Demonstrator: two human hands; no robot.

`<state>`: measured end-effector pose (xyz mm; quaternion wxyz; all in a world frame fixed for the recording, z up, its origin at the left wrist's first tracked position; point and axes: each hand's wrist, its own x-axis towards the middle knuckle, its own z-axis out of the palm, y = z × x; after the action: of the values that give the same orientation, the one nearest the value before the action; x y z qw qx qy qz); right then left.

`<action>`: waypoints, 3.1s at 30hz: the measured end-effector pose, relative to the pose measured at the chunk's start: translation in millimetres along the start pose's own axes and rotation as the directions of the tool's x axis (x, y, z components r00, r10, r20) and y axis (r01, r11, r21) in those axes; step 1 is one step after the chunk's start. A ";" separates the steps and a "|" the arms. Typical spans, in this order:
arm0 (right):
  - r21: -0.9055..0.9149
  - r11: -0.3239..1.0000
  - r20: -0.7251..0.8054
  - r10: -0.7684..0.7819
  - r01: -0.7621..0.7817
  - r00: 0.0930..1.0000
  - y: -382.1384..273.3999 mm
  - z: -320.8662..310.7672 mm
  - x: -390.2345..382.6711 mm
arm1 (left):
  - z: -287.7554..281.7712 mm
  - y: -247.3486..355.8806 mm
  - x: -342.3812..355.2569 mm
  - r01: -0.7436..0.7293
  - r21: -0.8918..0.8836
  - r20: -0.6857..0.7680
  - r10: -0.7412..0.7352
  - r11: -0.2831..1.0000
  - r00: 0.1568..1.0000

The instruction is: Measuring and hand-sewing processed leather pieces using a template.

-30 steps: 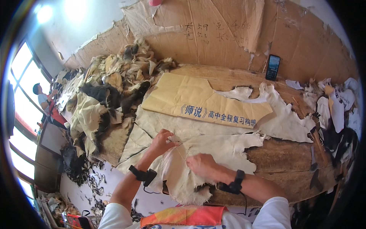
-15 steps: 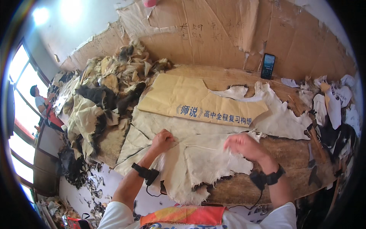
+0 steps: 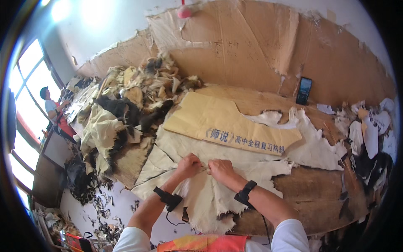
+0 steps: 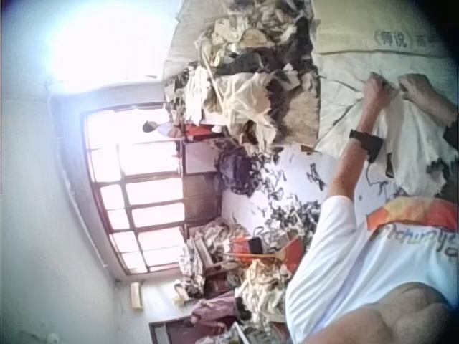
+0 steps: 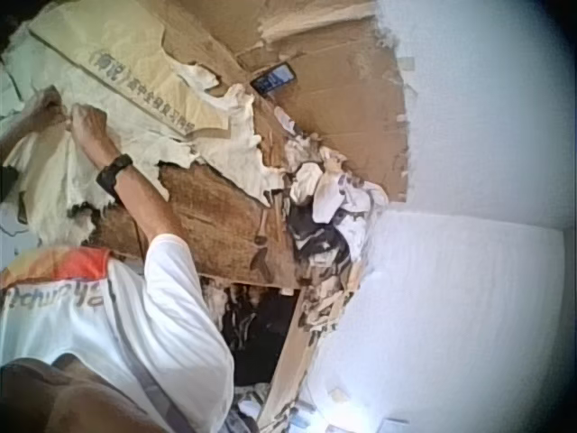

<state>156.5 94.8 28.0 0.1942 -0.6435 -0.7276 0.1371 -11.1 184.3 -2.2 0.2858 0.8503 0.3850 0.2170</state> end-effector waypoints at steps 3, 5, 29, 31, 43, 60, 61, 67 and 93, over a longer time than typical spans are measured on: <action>-0.059 0.997 0.021 -0.054 0.056 0.998 -0.5 8.6 -0.4 | 3.7 0.1 -4.3 0.030 0.011 -0.029 -0.030 0.999 0.999; -0.102 0.992 0.034 -0.078 0.081 0.996 -4.5 3.8 -0.1 | 3.0 -0.8 -6.4 0.027 0.018 -0.037 -0.026 0.999 0.999; 0.788 0.425 0.362 0.266 -0.446 0.893 -54.8 -27.6 7.5 | 3.9 -2.9 -9.3 -0.091 0.140 -0.088 0.103 0.986 0.991; 0.789 0.400 0.359 0.315 -0.466 0.879 -43.6 -29.9 -4.9 | -5.6 1.4 -6.3 0.047 -0.025 0.133 -0.043 0.999 0.990; 0.786 0.575 0.272 0.008 -0.227 0.962 -58.1 -19.8 -28.6 | -57.3 73.7 -74.3 -0.157 0.030 -0.058 0.158 0.987 0.986; 0.770 0.632 -0.215 0.128 0.087 0.968 15.9 -141.3 -62.0 | -154.8 -15.8 -288.4 0.249 0.125 0.672 -0.267 0.960 0.691; 0.755 0.640 -0.261 0.097 0.141 0.960 19.3 -146.0 -65.0 | -152.1 -34.0 -300.5 -0.074 0.423 0.643 -0.242 0.903 0.727; 0.543 0.827 0.028 0.154 -0.144 0.988 -77.8 -127.4 -14.1 | -188.9 -25.5 -276.2 0.299 0.032 -0.056 -0.297 0.954 0.953; 0.350 0.883 -0.028 -0.324 0.313 0.946 -118.0 78.9 72.0 | -160.1 -90.4 -212.8 0.357 0.282 -0.364 -0.245 0.890 0.899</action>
<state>9.1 154.1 18.7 0.3141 -0.4681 -0.7902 0.2405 -283.1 118.5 26.0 0.0983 0.7693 0.5864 0.2337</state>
